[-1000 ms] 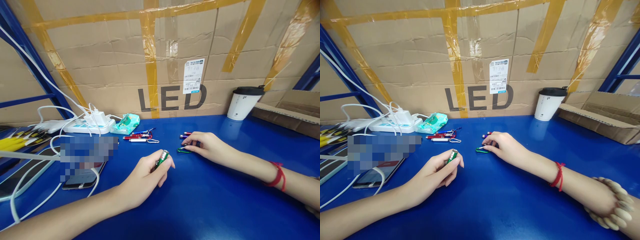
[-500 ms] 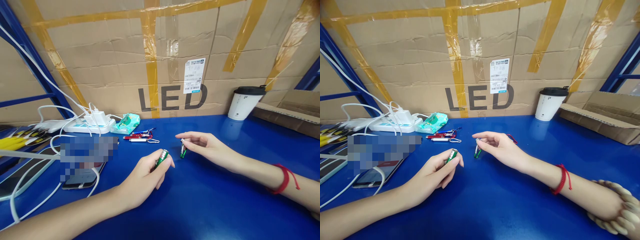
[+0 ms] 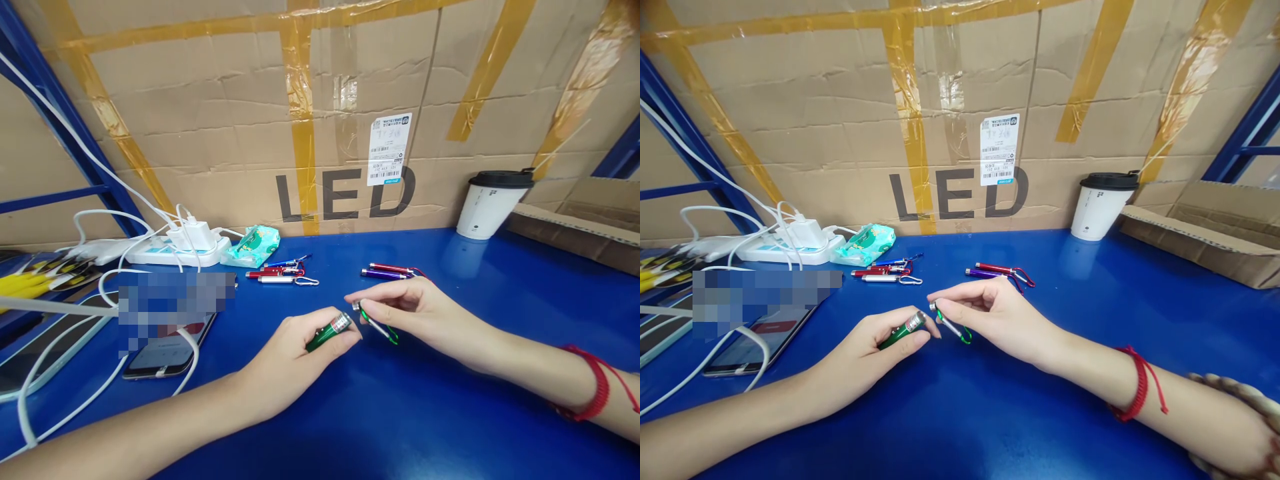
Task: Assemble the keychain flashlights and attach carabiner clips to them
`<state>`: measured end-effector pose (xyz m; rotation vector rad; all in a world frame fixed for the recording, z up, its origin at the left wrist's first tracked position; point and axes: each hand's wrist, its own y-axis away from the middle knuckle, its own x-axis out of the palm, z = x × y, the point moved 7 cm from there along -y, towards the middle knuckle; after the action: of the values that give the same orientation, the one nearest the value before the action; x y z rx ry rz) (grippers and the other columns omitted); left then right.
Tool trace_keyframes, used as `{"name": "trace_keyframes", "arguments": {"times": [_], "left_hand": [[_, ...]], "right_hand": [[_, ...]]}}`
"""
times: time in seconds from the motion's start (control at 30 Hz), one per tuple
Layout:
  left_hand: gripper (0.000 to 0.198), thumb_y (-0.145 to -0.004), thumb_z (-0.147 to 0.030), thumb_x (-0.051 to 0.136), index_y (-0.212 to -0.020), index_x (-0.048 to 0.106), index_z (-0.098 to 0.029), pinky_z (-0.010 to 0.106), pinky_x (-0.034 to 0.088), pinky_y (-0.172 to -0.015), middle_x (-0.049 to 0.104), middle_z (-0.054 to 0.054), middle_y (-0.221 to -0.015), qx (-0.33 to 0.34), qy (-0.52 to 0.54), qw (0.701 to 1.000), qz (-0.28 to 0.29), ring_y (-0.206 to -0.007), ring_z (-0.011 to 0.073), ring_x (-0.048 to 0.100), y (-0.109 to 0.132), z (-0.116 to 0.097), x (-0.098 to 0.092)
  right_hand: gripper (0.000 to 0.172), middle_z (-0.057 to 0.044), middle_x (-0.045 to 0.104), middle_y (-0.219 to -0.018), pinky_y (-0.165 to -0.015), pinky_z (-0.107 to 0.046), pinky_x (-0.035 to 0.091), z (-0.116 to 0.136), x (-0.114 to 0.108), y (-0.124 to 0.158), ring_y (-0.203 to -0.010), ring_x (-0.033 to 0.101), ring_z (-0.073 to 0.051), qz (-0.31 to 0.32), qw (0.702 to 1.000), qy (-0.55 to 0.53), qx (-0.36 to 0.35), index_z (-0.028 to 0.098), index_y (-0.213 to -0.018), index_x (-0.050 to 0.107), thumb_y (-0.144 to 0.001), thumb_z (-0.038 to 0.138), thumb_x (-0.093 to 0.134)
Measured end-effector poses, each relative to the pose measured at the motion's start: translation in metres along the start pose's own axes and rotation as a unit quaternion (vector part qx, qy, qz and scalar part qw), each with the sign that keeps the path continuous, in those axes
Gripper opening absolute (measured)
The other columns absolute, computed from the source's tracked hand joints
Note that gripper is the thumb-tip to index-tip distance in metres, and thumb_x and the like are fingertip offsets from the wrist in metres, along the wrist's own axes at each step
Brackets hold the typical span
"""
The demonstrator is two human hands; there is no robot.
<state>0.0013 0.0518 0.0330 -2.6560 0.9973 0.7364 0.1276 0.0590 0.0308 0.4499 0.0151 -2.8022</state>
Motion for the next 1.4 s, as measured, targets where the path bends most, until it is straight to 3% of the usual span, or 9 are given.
{"name": "trace_keyframes", "arguments": {"times": [0.23,0.47,0.7,0.8,0.97,1.1,1.27,1.4], "left_hand": [[0.026,-0.087,-0.039,0.046,-0.075,0.049,-0.017,0.019,0.027,-0.058,0.042,-0.005,-0.065,0.001,-0.059,0.998,0.016,-0.062,0.0088,0.034,0.000,0.005,0.003],[0.031,-0.088,-0.043,0.043,-0.071,0.045,-0.018,0.020,0.026,-0.054,0.045,-0.006,-0.062,0.021,-0.104,0.994,0.025,-0.056,0.0087,0.036,-0.002,0.010,0.006],[0.021,-0.092,-0.040,0.036,-0.088,0.047,-0.023,0.022,0.030,-0.061,0.053,-0.004,-0.077,0.005,-0.157,0.988,0.005,-0.068,0.0122,0.047,0.003,0.011,0.006],[0.023,-0.094,-0.035,0.029,-0.087,0.045,-0.021,0.023,0.031,-0.062,0.052,-0.003,-0.078,0.002,-0.163,0.987,-0.009,-0.069,0.0127,0.047,0.004,0.012,0.004],[0.026,-0.095,-0.034,0.027,-0.086,0.048,-0.021,0.023,0.033,-0.065,0.055,-0.002,-0.079,0.027,-0.183,0.983,0.003,-0.072,0.0136,0.051,0.002,0.010,0.007],[0.028,-0.095,-0.033,0.028,-0.091,0.053,-0.022,0.024,0.034,-0.067,0.059,-0.001,-0.084,0.040,-0.209,0.977,0.003,-0.078,0.0148,0.056,0.002,0.009,0.009],[0.031,-0.095,-0.033,0.028,-0.091,0.056,-0.021,0.025,0.035,-0.066,0.061,0.000,-0.084,0.067,-0.264,0.962,0.002,-0.076,0.0160,0.058,0.005,0.009,0.013],[0.028,-0.094,-0.029,0.031,-0.087,0.056,-0.020,0.024,0.035,-0.062,0.060,-0.001,-0.077,0.096,-0.282,0.954,-0.025,-0.069,0.0149,0.057,0.007,0.007,0.011]], "right_hand": [[0.045,-0.004,0.064,-0.085,-0.066,-0.007,0.046,0.000,0.008,0.002,-0.070,0.057,0.002,0.029,0.998,-0.045,0.012,0.010,-0.094,0.064,-0.066,0.045,0.063],[0.052,-0.003,0.063,-0.077,-0.059,-0.008,0.041,-0.002,0.008,0.001,-0.062,0.051,0.003,0.046,0.998,-0.027,0.043,0.008,-0.086,0.064,-0.054,0.049,0.071],[0.053,-0.003,0.063,-0.078,-0.057,-0.006,0.039,-0.009,0.004,-0.002,-0.062,0.050,0.003,0.055,0.997,0.006,0.057,0.007,-0.084,0.064,-0.052,0.050,0.071],[0.050,-0.002,0.063,-0.077,-0.058,-0.004,0.040,-0.013,0.004,-0.004,-0.061,0.050,0.004,0.067,0.996,-0.007,0.066,0.007,-0.083,0.064,-0.052,0.045,0.073],[0.043,0.000,0.062,-0.073,-0.057,-0.004,0.039,-0.013,0.007,-0.004,-0.059,0.050,0.004,0.102,0.993,0.035,0.051,0.008,-0.080,0.065,-0.060,0.046,0.068],[0.044,0.001,0.058,-0.067,-0.053,-0.004,0.034,-0.008,0.013,0.001,-0.056,0.045,0.005,0.147,0.978,0.146,-0.001,0.010,-0.079,0.065,-0.074,0.051,0.052],[0.045,0.000,0.055,-0.067,-0.060,-0.002,0.034,0.002,0.021,0.008,-0.060,0.045,0.006,0.181,0.953,0.225,-0.093,0.009,-0.075,0.063,-0.082,0.049,0.042],[0.050,0.000,0.054,-0.066,-0.055,-0.004,0.032,0.001,0.024,0.010,-0.057,0.042,0.005,0.178,0.958,0.213,-0.067,0.006,-0.069,0.060,-0.080,0.052,0.042]]}}
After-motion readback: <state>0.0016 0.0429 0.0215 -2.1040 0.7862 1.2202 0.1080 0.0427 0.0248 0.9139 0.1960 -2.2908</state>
